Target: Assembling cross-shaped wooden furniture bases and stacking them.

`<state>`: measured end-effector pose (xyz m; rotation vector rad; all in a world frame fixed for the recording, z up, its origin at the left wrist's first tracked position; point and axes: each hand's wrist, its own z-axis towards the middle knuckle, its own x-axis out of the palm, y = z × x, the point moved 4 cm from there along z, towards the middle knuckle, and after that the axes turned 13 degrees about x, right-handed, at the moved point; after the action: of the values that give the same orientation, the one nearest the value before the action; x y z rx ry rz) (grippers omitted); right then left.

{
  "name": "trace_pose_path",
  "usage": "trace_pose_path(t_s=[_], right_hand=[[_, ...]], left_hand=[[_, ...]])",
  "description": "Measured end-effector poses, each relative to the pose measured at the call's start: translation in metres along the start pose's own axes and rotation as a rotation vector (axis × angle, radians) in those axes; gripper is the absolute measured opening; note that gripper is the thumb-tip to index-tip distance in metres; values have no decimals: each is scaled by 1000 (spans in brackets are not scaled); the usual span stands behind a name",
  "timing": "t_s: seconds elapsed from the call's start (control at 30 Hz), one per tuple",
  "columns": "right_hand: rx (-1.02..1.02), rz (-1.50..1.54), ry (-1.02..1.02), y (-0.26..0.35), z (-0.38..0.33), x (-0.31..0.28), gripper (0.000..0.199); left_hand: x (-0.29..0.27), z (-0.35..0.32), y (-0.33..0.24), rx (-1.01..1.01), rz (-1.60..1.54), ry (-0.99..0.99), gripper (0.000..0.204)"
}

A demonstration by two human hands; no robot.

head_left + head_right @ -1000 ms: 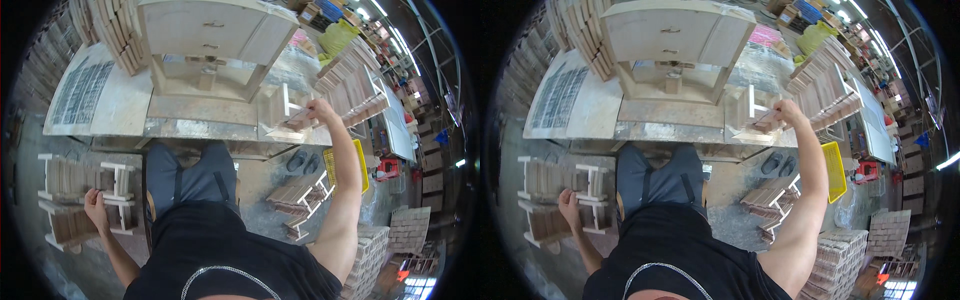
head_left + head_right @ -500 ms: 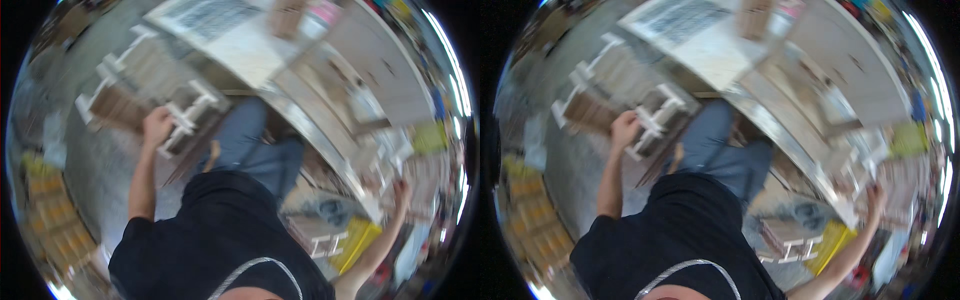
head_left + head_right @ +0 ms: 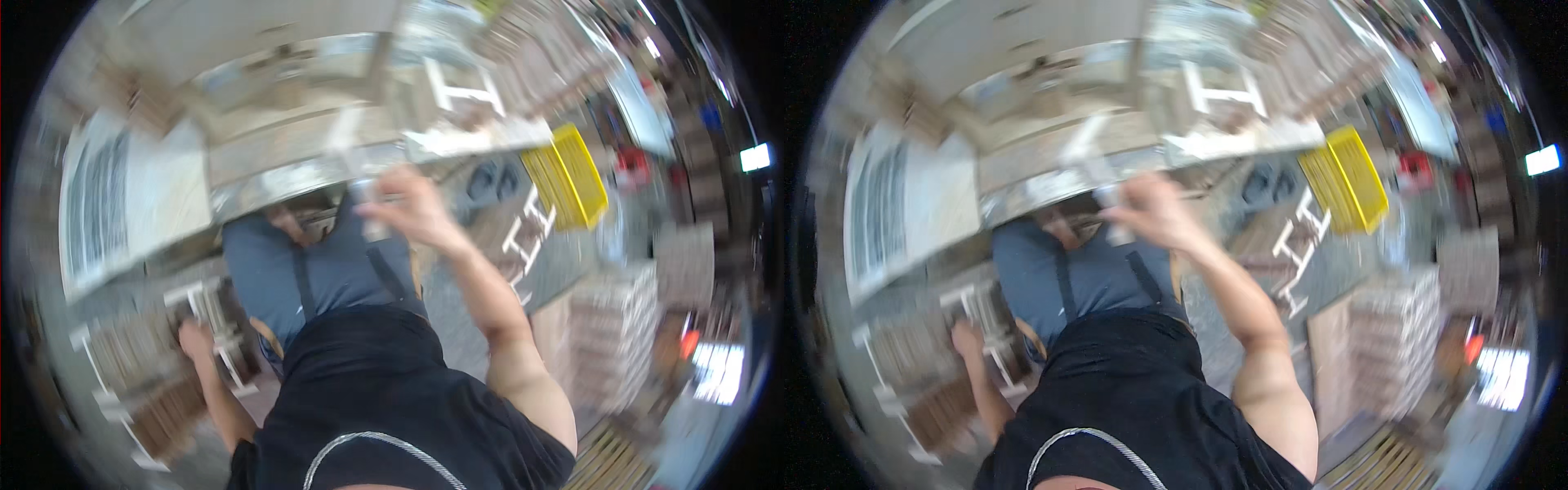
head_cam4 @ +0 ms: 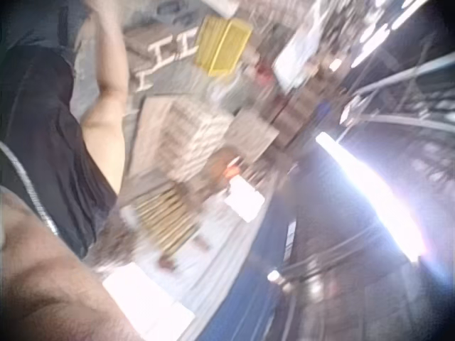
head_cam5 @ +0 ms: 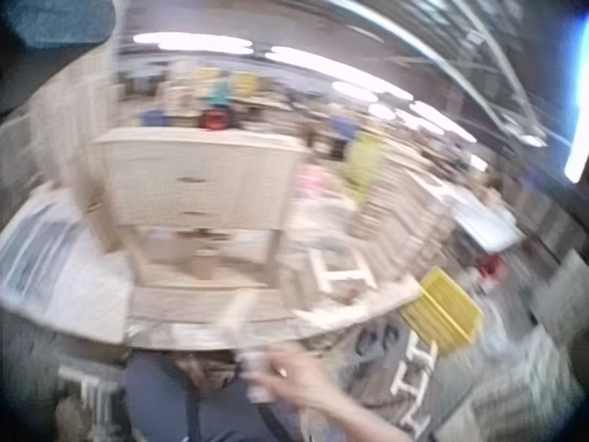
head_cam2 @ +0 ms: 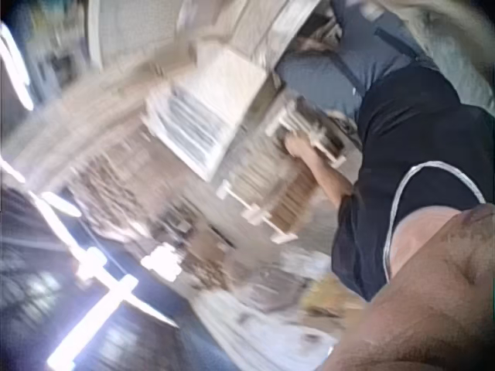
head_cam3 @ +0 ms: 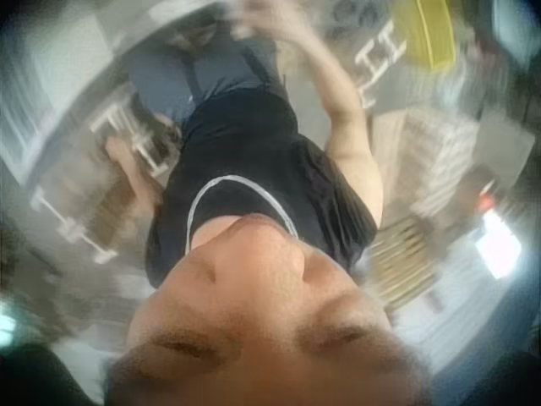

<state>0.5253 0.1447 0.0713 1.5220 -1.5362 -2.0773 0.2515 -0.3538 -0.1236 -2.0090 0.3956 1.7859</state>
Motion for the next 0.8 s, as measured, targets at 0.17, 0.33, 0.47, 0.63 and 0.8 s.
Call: trace_pose_path(t_s=[0.17,0.33,0.47,0.63,0.8], right_hand=[[-186,249,83,11,6,75,26],[-135,415,206,14,5,92,29],[-160,595,170,12,4,88,31],[-209,717,62,12,4,92,31],[-159,707,38,-8,-2,71,30]], left_hand=[[7,34,2,97,59,-81,24],[-69,1,28,-70,-1149,-683,21],[-197,-29,-103,172,-1202,-808,25],[-241,-50,-226,782,-697,-710,28],[-230,-45,-304,596,-839,-203,31]])
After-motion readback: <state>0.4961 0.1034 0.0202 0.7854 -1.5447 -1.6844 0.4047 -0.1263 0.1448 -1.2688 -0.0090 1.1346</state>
